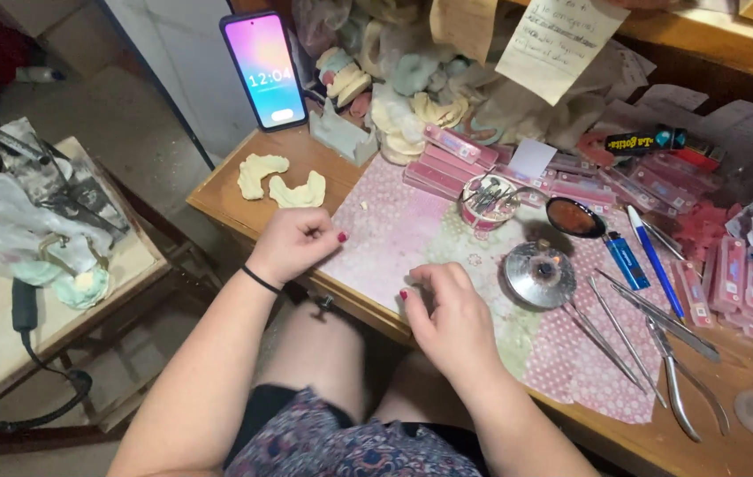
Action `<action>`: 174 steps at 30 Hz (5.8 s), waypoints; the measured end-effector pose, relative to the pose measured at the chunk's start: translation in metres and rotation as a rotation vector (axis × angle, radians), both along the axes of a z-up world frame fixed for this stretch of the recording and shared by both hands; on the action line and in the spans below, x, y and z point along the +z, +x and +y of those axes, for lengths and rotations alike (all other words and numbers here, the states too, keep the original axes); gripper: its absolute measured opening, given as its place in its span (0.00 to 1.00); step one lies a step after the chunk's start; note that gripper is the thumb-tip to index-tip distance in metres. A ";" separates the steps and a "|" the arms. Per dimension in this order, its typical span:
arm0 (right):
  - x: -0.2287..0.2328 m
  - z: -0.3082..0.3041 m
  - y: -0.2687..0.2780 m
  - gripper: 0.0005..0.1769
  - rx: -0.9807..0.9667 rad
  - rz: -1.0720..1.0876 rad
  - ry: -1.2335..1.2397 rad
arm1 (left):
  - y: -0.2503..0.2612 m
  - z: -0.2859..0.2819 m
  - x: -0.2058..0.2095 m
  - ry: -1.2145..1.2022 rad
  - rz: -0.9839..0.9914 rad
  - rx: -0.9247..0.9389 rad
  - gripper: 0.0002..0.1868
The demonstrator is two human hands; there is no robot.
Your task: The person is refining and carving plaster dental molds using small hand tools at a laboratory workbench.
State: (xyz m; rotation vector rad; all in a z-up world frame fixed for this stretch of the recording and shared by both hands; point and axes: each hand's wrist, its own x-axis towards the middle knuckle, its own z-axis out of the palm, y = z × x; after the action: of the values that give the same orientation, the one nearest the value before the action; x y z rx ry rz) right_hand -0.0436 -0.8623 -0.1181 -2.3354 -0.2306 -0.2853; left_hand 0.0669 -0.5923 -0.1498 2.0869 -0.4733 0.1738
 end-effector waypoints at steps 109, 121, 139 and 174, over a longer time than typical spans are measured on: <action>-0.011 0.062 0.050 0.48 -0.263 0.056 -0.035 | 0.114 -0.002 0.015 0.787 -0.426 0.144 0.05; -0.014 0.059 0.048 0.46 -0.190 -0.016 -0.075 | 0.055 0.032 0.054 0.565 -0.581 0.108 0.06; 0.007 0.117 0.029 0.09 0.069 -0.495 -0.171 | 0.055 0.156 0.073 0.396 0.140 0.153 0.39; 0.020 0.198 0.036 0.25 0.376 0.260 1.306 | -0.067 0.110 0.047 -0.697 0.164 -0.121 0.52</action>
State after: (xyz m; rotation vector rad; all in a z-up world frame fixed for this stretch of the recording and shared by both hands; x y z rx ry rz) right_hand -0.0076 -0.6638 -0.0982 -0.9896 -0.2410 0.0727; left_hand 0.0003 -0.4820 -0.1026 1.3741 -0.3688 0.0784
